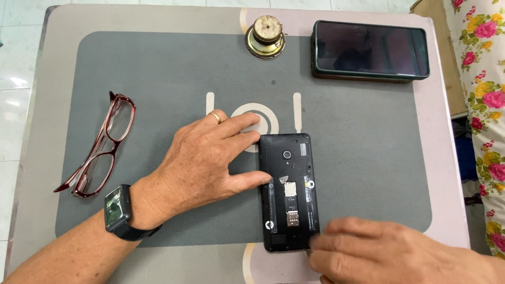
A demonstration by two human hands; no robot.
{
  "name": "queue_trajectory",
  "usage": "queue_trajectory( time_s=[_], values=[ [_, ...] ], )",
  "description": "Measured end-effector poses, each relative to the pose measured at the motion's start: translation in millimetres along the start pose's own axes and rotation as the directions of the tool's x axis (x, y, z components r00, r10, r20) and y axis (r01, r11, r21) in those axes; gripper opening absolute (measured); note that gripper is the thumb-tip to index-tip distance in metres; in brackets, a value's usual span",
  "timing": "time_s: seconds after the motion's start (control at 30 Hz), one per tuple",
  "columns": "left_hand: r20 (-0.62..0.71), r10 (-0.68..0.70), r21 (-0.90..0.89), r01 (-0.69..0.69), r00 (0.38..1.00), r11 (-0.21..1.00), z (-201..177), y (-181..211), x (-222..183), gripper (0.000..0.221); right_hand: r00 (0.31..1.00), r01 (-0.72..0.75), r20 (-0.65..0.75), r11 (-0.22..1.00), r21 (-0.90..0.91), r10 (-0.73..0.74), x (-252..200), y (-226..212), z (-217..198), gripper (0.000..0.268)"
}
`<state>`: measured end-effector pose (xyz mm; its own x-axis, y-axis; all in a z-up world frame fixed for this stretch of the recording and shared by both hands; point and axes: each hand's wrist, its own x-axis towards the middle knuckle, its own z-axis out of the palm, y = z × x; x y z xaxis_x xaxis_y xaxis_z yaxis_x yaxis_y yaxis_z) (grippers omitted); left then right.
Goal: Using a precision screwdriver to remove small screws from the back of a mobile phone during disassembly.
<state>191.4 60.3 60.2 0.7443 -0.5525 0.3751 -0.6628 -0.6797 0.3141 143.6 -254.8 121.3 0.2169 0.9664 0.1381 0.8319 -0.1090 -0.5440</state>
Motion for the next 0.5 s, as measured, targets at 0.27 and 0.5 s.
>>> queue_trajectory(
  time_s=[0.27,0.5],
  values=[
    [-0.021,0.021,0.018,-0.021,1.0,1.0,2.0,-1.0,-0.4,0.058,0.996,-0.004,-0.09,0.997,-0.083,-0.004,3.6,-4.0,-1.6,0.023],
    [-0.011,0.021,0.011,-0.021,1.0,1.0,0.6,-1.2,-0.4,0.058,0.999,0.0,0.043,0.992,-0.123,0.005,-5.6,0.8,2.3,0.037]
  ],
)
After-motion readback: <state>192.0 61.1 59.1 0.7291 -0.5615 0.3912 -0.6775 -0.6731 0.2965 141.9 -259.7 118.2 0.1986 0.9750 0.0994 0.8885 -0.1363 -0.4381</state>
